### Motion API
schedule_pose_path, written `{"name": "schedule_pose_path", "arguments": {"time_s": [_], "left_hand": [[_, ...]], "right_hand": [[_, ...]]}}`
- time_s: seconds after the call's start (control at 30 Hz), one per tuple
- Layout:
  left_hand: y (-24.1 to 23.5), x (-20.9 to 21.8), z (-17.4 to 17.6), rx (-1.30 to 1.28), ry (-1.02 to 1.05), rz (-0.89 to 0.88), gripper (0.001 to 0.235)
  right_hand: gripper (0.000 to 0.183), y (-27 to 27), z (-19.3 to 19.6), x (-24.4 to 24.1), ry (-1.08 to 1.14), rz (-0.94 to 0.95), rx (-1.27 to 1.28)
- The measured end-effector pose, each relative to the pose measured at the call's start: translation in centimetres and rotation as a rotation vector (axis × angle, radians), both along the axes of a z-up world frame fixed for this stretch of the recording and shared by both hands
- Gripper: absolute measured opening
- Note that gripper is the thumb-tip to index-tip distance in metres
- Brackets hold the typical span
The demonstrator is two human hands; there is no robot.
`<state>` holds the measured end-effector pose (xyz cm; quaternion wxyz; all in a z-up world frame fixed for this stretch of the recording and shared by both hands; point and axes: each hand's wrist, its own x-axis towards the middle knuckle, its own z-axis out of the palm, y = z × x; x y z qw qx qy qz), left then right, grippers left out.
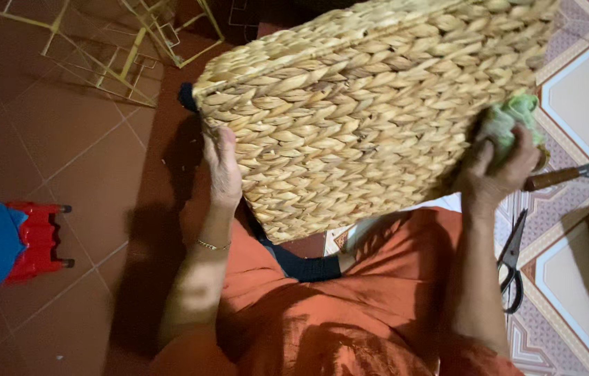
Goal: The person wipes the exterior and interior surfaces of a woven basket using a green cloth. They rotate the basket to access different sides and continue wiping until the end of the clip.
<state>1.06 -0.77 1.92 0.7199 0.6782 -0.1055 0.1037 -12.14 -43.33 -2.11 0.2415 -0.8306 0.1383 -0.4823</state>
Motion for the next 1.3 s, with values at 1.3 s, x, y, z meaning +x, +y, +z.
{"name": "schedule_pose_path", "arguments": {"time_s": [1.3], "left_hand": [[0.5, 0.8, -2.1, -0.002, 0.038, 0.047, 0.091]], "right_hand": [[0.045, 13.6, -5.0, -6.7, 0.043, 0.247, -0.008]]}}
